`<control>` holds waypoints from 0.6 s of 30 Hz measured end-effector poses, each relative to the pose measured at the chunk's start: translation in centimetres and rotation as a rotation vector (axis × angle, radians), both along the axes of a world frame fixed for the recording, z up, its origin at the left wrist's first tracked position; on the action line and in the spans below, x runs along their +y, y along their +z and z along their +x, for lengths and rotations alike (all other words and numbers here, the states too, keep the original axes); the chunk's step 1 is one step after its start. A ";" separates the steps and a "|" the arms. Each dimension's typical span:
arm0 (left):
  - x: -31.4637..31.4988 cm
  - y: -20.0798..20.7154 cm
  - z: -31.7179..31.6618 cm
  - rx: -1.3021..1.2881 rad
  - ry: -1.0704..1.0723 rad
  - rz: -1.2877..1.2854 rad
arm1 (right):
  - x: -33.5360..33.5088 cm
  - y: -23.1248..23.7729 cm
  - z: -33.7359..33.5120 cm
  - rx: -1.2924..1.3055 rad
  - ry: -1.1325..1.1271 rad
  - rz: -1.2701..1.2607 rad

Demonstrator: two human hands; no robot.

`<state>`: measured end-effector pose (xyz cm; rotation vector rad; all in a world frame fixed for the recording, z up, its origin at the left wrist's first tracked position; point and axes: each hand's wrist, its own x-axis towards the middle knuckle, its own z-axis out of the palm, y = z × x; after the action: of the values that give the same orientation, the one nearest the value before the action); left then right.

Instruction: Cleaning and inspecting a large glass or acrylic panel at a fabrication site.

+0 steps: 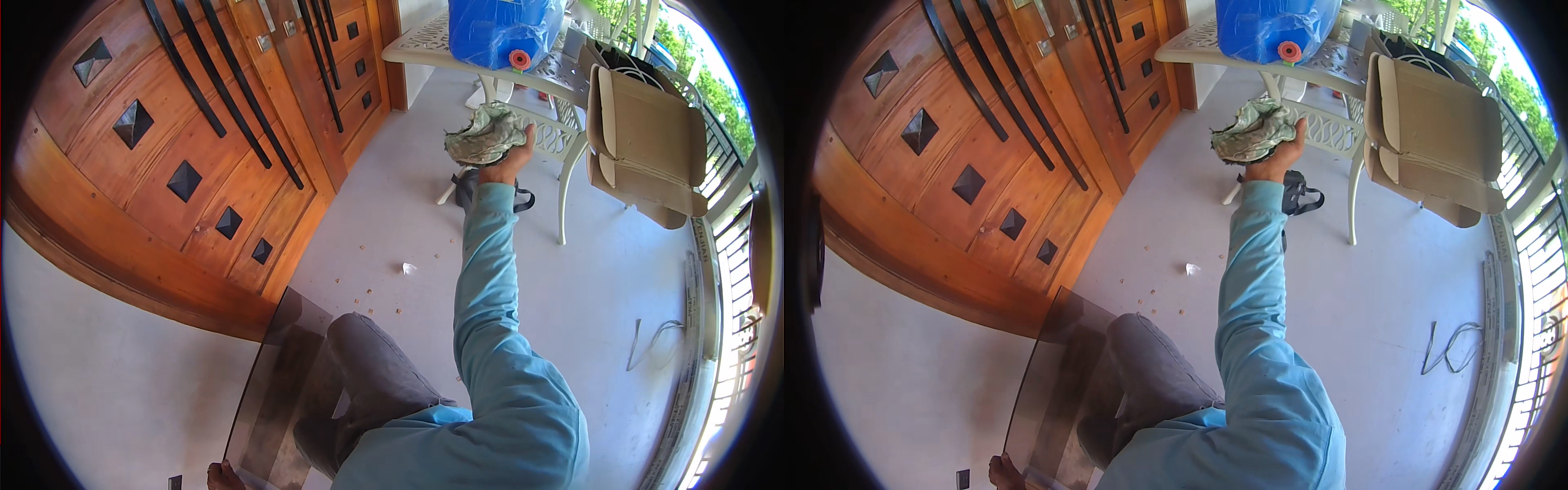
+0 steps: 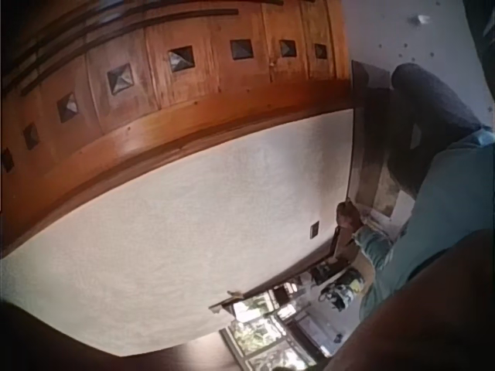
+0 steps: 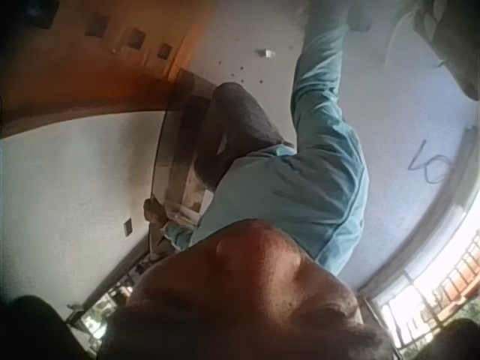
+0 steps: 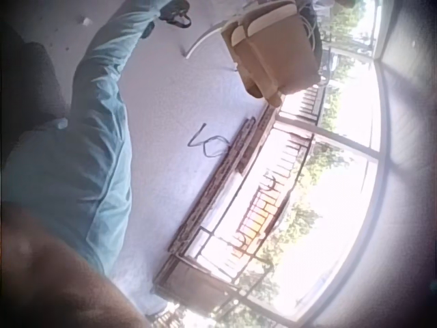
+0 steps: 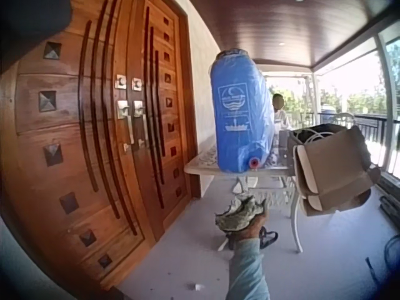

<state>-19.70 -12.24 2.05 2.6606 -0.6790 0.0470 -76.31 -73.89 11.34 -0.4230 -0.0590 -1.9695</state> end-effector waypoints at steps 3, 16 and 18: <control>0.2 -0.2 0.4 -0.230 -0.175 0.161 | 0.7 -2.3 0.0 -0.027 0.141 -0.028; 0.7 -0.9 0.8 -0.257 -0.075 0.217 | -1.1 -2.6 -0.1 0.035 0.155 0.126; 0.3 -0.9 0.8 -0.274 -0.062 0.185 | -3.1 -1.4 -1.7 0.059 0.127 0.102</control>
<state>-18.91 -11.92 1.18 2.8366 -0.8913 0.3533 -78.04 -76.98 9.96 -0.4011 0.0509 -1.8252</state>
